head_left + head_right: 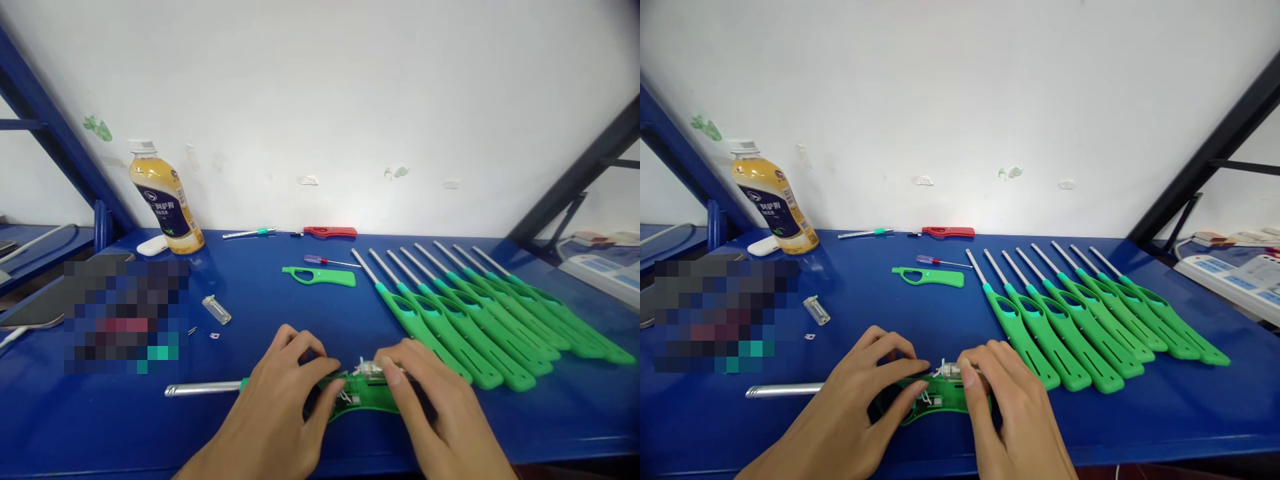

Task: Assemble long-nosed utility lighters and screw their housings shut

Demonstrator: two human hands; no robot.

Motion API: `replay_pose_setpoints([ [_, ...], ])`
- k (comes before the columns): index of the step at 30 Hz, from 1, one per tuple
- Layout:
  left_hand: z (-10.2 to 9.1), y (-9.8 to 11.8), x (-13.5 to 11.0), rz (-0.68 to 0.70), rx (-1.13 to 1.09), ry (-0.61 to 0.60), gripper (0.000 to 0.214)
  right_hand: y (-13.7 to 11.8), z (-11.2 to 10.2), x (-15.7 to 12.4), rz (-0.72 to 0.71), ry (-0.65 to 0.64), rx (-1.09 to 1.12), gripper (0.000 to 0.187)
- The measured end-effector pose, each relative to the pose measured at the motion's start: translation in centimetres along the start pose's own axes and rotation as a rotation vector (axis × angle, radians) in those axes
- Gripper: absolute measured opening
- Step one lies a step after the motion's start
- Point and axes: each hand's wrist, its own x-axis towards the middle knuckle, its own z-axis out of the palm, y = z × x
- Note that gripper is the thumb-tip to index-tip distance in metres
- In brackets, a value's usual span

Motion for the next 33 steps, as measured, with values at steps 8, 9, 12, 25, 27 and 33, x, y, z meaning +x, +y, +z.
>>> replay_pose_setpoints([
  [8, 0.38, -0.35, 0.1, 0.092, -0.02, 0.071, 0.023, -0.09, 0.23, -0.21, -0.027, -0.023, -0.026, 0.02],
  [9, 0.41, -0.4, 0.06, 0.119, 0.0, 0.08, 0.022, -0.08, 0.24, -0.2, -0.028, -0.022, -0.029, 0.019],
  [12, 0.48, -0.5, -0.08, 0.167, 0.047, 0.088, 0.023, -0.04, 0.27, -0.19, -0.027, -0.017, -0.038, 0.019],
  [25, 0.39, -0.47, -0.23, 0.215, 0.055, 0.074, 0.024, -0.33, 0.44, -0.11, -0.06, 0.044, -0.05, 0.014],
  [27, 0.42, -0.42, -0.26, 0.239, 0.063, 0.079, 0.024, -0.44, 0.36, -0.11, -0.064, 0.042, -0.054, 0.014],
  [33, 0.55, -0.34, -0.4, 0.238, 0.107, 0.095, 0.027, -0.53, 0.21, -0.28, -0.069, 0.045, -0.066, 0.016],
])
